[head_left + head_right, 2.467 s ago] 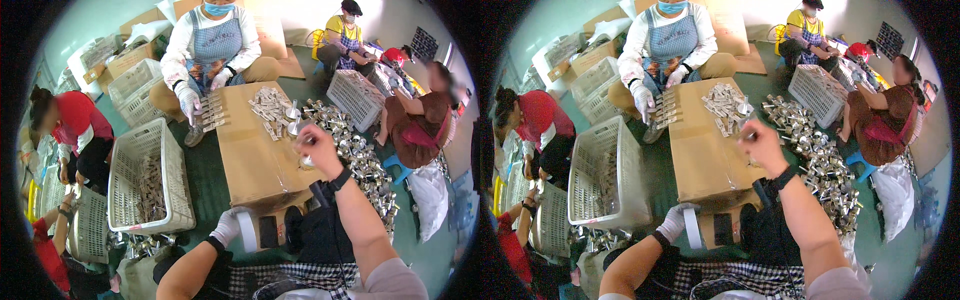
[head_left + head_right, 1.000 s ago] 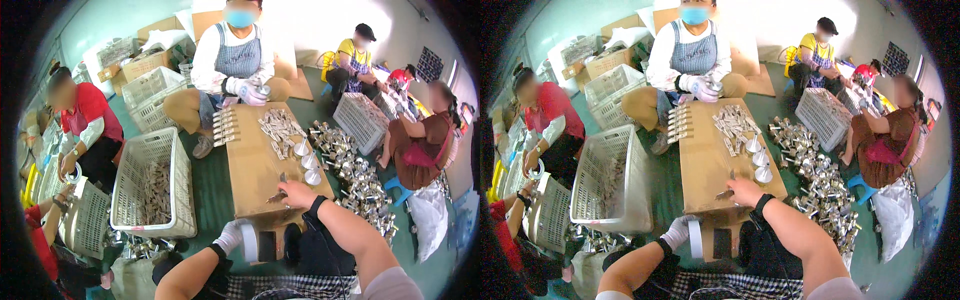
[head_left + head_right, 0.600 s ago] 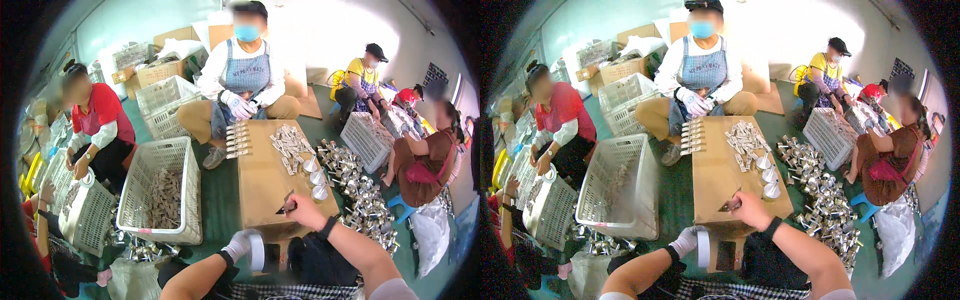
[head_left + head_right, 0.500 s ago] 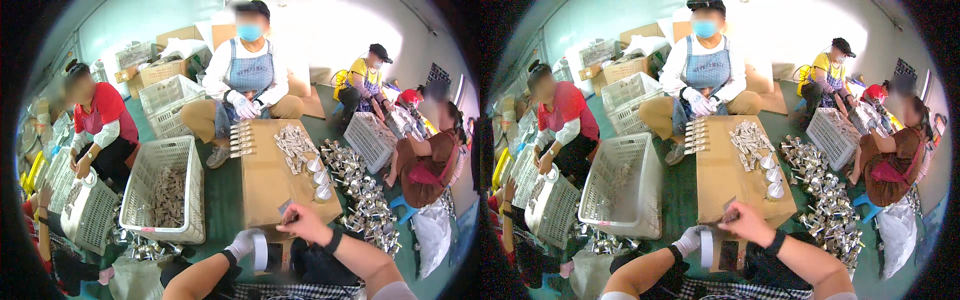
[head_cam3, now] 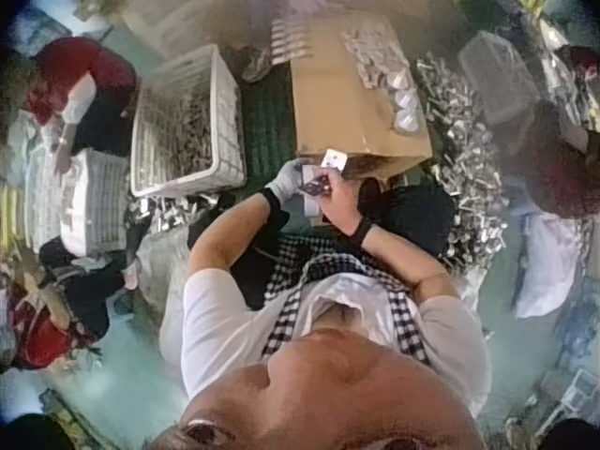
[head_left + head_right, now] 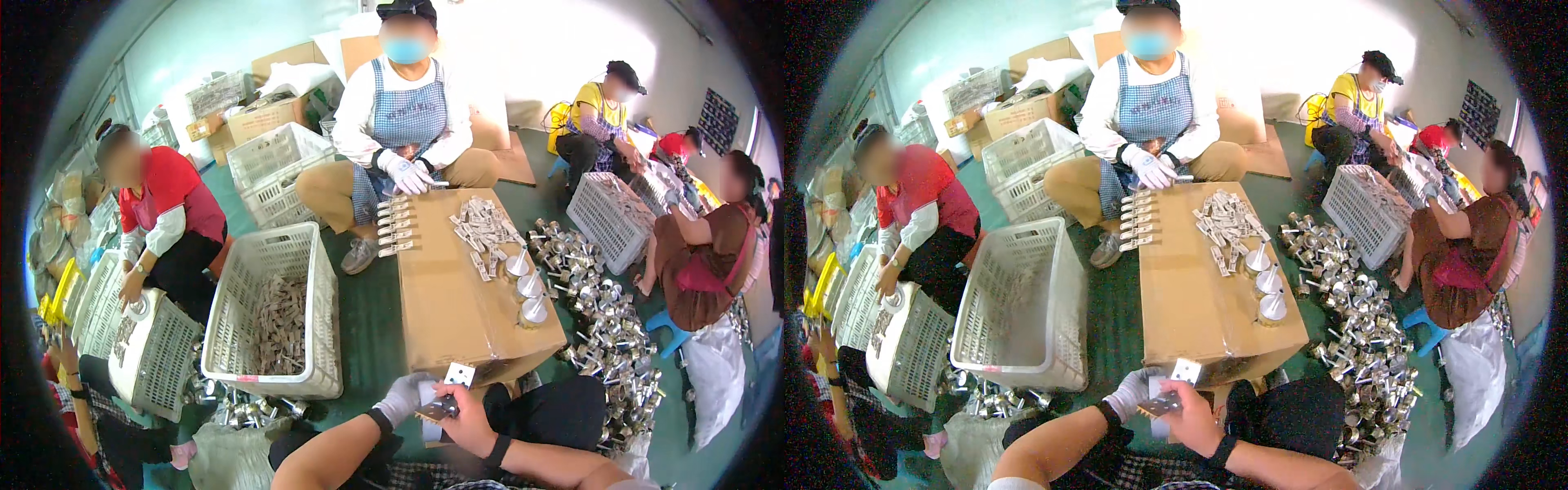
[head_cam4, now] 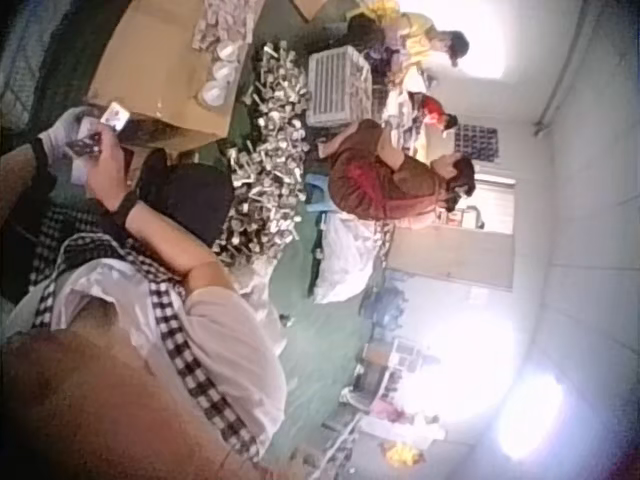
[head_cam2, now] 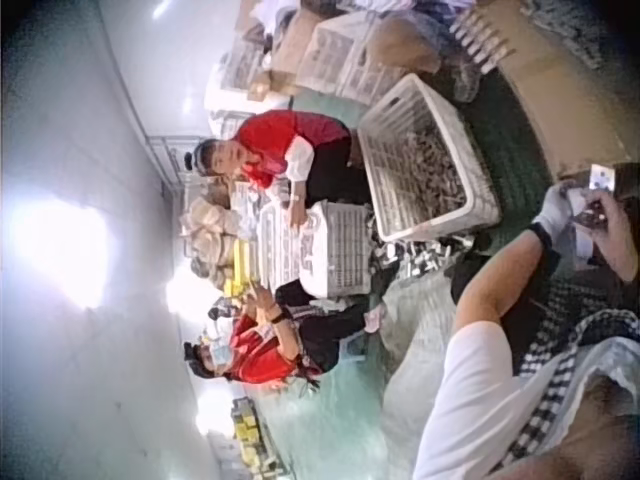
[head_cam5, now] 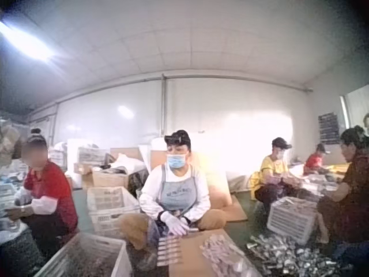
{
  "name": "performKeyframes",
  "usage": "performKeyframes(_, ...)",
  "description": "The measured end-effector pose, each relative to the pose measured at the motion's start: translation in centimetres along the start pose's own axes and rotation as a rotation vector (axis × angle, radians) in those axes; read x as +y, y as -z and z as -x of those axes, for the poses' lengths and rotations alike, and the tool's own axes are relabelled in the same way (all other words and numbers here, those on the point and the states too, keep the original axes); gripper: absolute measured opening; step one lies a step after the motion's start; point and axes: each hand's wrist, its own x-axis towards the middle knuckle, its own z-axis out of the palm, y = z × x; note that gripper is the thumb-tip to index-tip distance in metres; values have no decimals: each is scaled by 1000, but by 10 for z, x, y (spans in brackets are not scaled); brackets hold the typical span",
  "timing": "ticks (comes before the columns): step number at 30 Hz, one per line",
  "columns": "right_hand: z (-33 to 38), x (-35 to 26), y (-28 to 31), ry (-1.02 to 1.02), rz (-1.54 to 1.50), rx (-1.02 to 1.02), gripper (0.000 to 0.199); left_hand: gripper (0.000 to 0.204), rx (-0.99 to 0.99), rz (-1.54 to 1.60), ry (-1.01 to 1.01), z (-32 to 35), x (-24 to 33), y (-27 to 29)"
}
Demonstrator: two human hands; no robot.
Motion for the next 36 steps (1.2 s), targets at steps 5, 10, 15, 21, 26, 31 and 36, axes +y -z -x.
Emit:
performKeyframes(5, 6, 8, -1, -90, -18, 22, 38, 35, -59, -127, -29, 0, -1, 1)
performKeyframes(10, 11, -1, -9, -101, -74, 7, 39, 32, 179, 445, 205, 19, 22, -7)
performKeyframes(15, 11, 0, -8, -36, -52, -47, 41, 30, 106, 477, 223, 22, 24, -2)
performKeyframes(21, 13, -3, -2, 12, -14, -151, 42, 31, 92, 515, 301, 43, 53, -49)
performKeyframes(26, 14, -7, -4, 35, 38, -182, 42, 34, 38, 536, 316, 46, 54, -48)
performKeyframes(31, 15, -9, -6, 25, 57, -185, 41, 32, 55, 491, 276, 47, 51, -43)
performKeyframes(36, 16, -8, -8, 24, 71, -204, 41, 32, 62, 500, 278, 48, 47, -37)
